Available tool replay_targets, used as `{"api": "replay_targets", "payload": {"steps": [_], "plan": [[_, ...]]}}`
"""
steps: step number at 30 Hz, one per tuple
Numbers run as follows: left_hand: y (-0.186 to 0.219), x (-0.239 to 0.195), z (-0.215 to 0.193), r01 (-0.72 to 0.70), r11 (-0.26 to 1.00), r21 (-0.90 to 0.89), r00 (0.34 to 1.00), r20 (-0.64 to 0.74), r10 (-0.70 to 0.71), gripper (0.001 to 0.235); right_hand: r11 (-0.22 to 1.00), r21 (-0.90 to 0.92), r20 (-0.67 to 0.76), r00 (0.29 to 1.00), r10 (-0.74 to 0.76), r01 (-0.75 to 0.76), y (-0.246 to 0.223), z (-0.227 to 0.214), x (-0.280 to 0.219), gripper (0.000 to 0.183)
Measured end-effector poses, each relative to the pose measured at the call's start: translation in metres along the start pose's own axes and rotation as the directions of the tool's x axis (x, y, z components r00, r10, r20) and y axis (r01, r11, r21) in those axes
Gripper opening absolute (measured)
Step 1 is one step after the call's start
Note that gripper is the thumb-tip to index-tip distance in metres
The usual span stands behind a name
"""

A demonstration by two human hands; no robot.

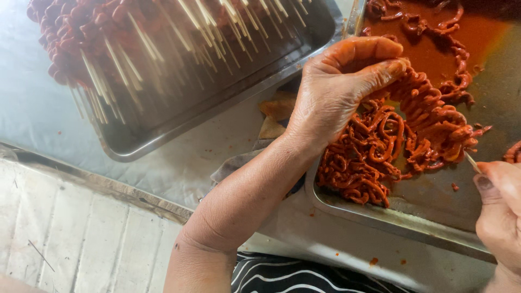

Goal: The person threads pieces of marinated meat onto wooden skewers by hand and places the finished skewers onto a metal tray.

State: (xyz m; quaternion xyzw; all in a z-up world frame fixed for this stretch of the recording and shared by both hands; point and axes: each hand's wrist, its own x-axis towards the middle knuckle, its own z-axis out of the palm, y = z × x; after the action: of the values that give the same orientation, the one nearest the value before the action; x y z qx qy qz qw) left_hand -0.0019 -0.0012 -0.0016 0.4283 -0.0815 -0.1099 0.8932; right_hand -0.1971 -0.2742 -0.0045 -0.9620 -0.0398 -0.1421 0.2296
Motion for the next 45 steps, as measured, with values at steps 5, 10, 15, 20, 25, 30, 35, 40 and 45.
{"api": "replay_targets", "payload": {"steps": [5,10,15,20,25,30,35,40,45], "plan": [[-0.003,0.001,0.003,0.046,0.999,-0.015,0.999,0.014,-0.046,0.031,0.998,0.058,-0.017,1.0,0.007,-0.006,-0.007,0.003,0.004,0.008],[0.003,0.006,0.008,0.408,0.912,-0.039,0.91,-0.066,-0.41,0.045,0.996,0.084,-0.04,0.998,0.043,-0.04,0.0,0.003,0.002,0.01],[0.003,0.007,0.002,0.421,0.865,-0.274,0.906,0.077,-0.416,0.046,0.993,0.113,-0.059,0.998,0.031,-0.025,0.011,0.007,-0.005,0.009],[0.003,0.005,-0.007,0.241,0.951,-0.195,0.97,0.024,-0.241,0.038,0.996,0.092,-0.058,0.998,-0.009,0.014,0.012,0.008,-0.004,0.008],[0.001,0.007,-0.008,0.142,0.986,-0.085,0.989,-0.037,-0.145,0.029,0.999,0.028,-0.031,0.999,-0.023,0.024,0.007,0.004,0.001,0.008],[0.0,0.009,-0.007,0.106,0.993,0.056,0.991,-0.086,-0.101,0.029,1.0,0.012,-0.011,1.0,0.012,-0.012,0.001,0.004,0.004,0.006],[0.0,0.007,-0.004,0.151,0.98,0.127,0.986,-0.083,-0.141,0.032,1.0,0.007,-0.011,1.0,0.02,-0.02,-0.005,0.003,0.007,0.004],[-0.002,0.006,-0.003,0.163,0.984,0.076,0.985,-0.064,-0.159,0.033,0.998,-0.033,0.001,0.998,-0.055,0.055,-0.008,-0.001,0.012,0.005],[-0.004,0.008,-0.003,0.164,0.986,0.008,0.985,-0.058,-0.163,0.033,0.997,-0.046,0.0,0.998,-0.061,0.061,-0.006,0.0,0.01,0.008]]}}
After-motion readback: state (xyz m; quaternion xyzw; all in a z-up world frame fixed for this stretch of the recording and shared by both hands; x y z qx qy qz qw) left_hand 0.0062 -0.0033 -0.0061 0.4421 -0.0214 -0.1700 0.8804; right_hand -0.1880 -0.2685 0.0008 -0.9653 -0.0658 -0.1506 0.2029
